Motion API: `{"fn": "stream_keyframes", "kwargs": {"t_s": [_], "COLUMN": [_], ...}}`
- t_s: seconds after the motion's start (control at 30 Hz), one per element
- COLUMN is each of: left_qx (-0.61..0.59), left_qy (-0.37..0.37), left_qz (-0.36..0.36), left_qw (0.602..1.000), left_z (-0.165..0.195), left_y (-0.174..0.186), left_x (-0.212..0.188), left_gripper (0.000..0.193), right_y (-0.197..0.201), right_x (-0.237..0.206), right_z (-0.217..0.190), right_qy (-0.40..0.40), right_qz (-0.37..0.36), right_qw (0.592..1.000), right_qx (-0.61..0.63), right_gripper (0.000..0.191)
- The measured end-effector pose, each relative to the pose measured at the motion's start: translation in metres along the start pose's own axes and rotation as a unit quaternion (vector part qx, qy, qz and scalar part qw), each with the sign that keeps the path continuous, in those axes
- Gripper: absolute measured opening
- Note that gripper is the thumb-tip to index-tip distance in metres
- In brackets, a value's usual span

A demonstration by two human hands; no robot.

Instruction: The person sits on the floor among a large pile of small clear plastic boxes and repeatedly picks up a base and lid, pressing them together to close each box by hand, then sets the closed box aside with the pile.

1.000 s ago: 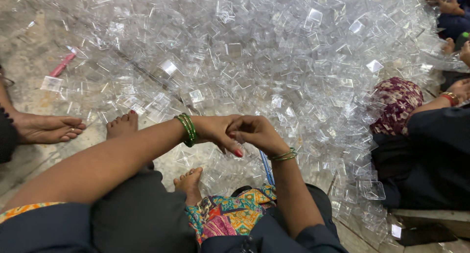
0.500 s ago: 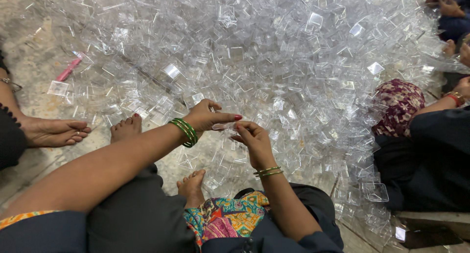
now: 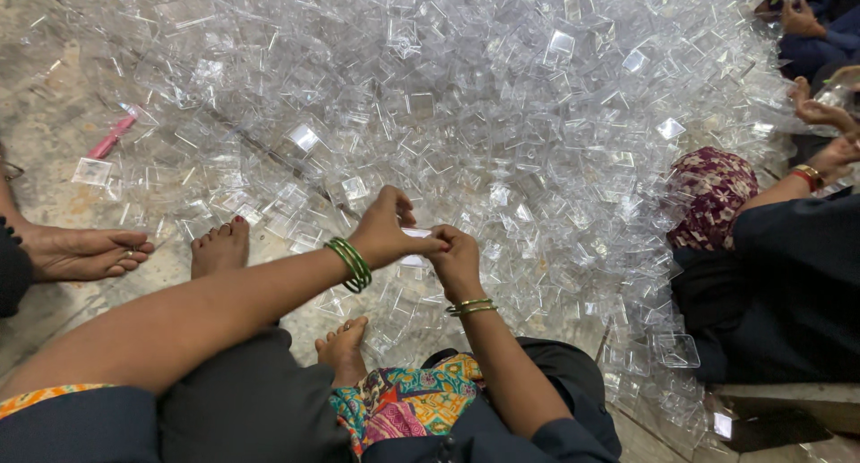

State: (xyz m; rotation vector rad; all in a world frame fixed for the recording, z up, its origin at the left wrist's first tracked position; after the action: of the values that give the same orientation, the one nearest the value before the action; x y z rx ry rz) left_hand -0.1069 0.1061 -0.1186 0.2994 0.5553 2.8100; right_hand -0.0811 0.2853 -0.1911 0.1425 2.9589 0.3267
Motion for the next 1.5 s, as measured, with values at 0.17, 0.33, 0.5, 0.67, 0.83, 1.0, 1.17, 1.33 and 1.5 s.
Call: {"fn": "stream_keyframes", "kwargs": {"t_s": [0.17, 0.33, 0.5, 0.67, 0.83, 1.0, 1.17, 1.33, 1.5], "left_qx": [-0.06, -0.033, -0.047, -0.024, 0.01, -0.041, -0.252, -0.301, -0.26], "left_qy": [0.031, 0.074, 0.05, 0.026, -0.001, 0.057, 0.185, 0.236, 0.237], "left_qz": [0.005, 0.027, 0.03, 0.035, 0.022, 0.014, -0.025, 0.03, 0.058], "left_qw": [0.998, 0.996, 0.997, 0.999, 1.0, 0.997, 0.949, 0.923, 0.934], "left_z": [0.002, -0.015, -0.021, -0.019, -0.013, -0.025, -0.049, -0.052, -0.043], "left_y": [0.0, 0.006, 0.001, 0.003, 0.002, -0.001, -0.005, -0.002, 0.001], "left_x": [0.001, 0.001, 0.003, -0.001, -0.005, 0.001, 0.006, 0.004, 0.001], "left_gripper": [0.103, 0.102, 0.104, 0.099, 0.095, 0.095, 0.11, 0.115, 0.112], "right_y": [0.026, 0.038, 0.001, -0.012, -0.013, -0.01, -0.005, -0.013, -0.015], "right_x": [0.014, -0.009, -0.02, -0.021, -0.012, 0.0, -0.005, -0.037, -0.06], "right_z": [-0.008, -0.041, -0.023, -0.022, -0.01, 0.009, 0.003, -0.052, -0.09], "right_qy": [0.011, 0.185, -0.007, -0.003, -0.011, -0.032, -0.115, 0.077, 0.138], "right_qz": [0.021, 0.074, -0.102, -0.118, -0.094, -0.114, -0.139, -0.111, -0.026], "right_qw": [0.999, 0.966, 0.994, 0.99, 0.994, 0.982, 0.958, 0.991, 0.965], "right_qx": [0.039, -0.166, 0.026, 0.073, 0.061, 0.144, 0.223, -0.02, -0.221], "right_gripper": [0.023, 0.034, 0.026, 0.013, 0.011, 0.021, 0.019, 0.032, 0.04]}}
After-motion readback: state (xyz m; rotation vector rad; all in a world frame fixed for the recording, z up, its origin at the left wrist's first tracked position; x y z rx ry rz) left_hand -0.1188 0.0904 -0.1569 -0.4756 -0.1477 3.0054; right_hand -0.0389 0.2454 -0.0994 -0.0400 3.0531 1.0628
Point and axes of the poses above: each hand's wrist, its own x-axis towards the middle knuckle, its own y-axis out of the back of the hand, z = x × y, the point moved 5 cm from there along x, towards the middle knuckle, and after that the axes turned 6 degrees about -y, right-handed, at the moved point
